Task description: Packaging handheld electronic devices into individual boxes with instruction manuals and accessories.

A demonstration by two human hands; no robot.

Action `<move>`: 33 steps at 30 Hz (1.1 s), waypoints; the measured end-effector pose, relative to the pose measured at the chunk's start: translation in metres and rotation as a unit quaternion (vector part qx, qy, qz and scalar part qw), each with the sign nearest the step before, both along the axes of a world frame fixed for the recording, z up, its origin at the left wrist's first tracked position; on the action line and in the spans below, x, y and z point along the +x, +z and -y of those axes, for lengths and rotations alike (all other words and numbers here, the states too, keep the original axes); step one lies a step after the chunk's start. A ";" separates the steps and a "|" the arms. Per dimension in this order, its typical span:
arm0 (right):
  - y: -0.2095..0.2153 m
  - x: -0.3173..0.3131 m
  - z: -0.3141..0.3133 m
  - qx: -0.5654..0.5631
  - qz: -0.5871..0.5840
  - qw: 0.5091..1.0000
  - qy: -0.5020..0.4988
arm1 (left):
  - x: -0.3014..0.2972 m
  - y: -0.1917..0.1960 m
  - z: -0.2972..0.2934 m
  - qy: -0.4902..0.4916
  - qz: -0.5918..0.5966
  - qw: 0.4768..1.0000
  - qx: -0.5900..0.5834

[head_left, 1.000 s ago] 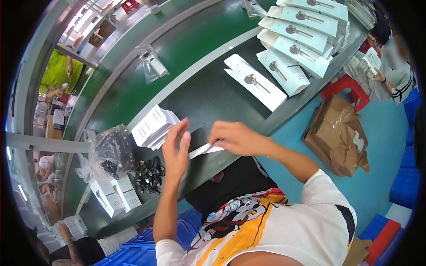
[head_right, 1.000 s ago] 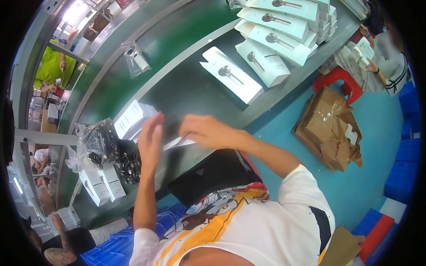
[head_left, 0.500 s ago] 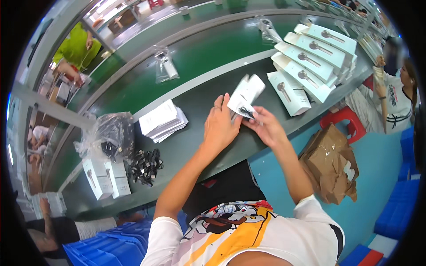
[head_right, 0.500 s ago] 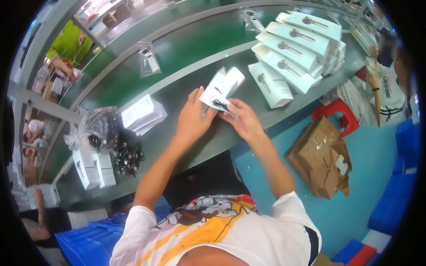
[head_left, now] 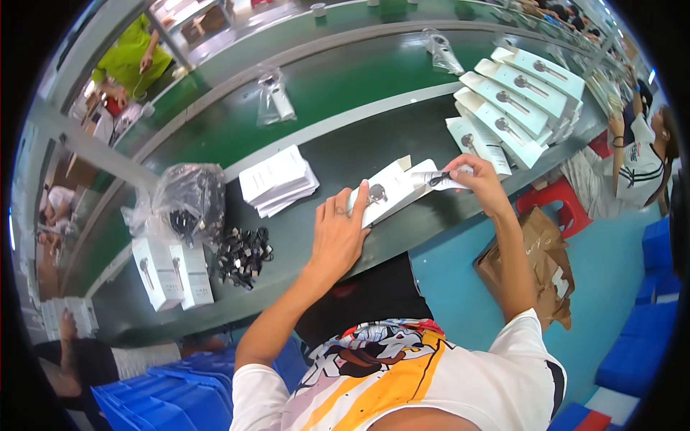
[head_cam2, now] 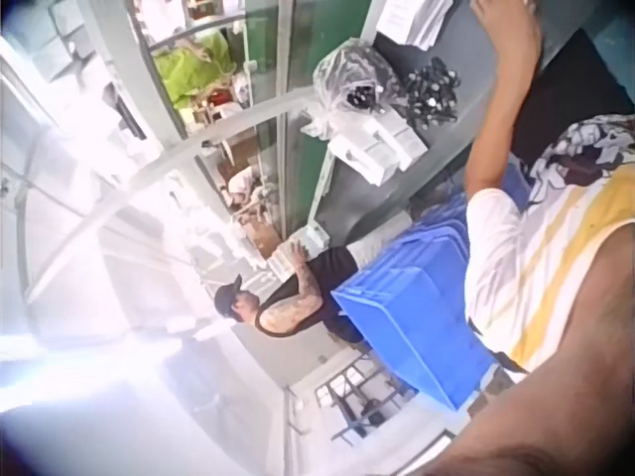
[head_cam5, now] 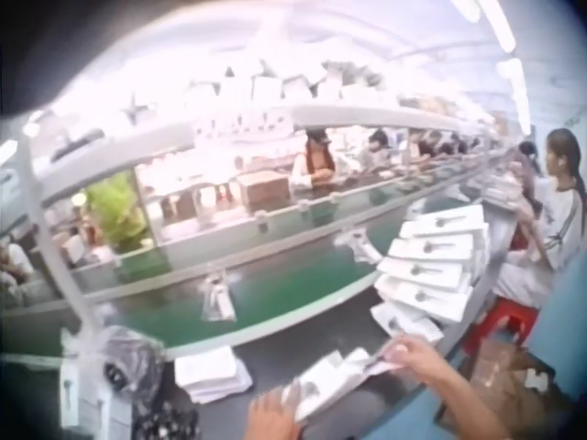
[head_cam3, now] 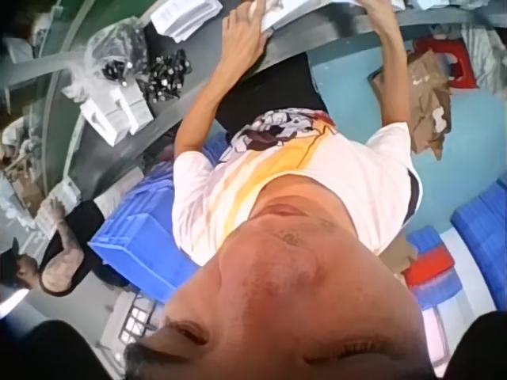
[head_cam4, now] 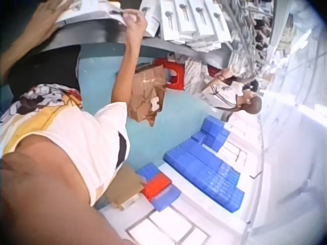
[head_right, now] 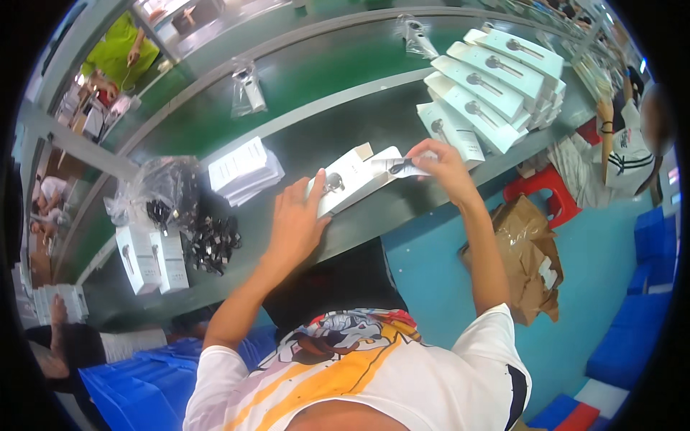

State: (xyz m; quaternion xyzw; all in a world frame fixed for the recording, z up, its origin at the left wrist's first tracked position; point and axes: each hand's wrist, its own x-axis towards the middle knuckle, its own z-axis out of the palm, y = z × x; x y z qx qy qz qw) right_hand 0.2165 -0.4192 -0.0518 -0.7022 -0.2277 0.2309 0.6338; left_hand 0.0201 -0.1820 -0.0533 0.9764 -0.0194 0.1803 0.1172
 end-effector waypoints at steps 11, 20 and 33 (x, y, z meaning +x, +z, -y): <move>0.012 -0.046 -0.089 -0.067 0.089 0.985 0.131 | -0.065 -0.001 -0.035 0.030 0.000 1.000 0.006; 0.014 -0.084 -0.114 -0.087 0.207 0.960 0.168 | -0.092 -0.004 -0.040 0.047 0.026 0.999 -0.010; 0.041 -0.116 -0.131 0.021 0.224 0.951 0.210 | -0.145 0.020 -0.052 0.145 0.022 0.988 -0.046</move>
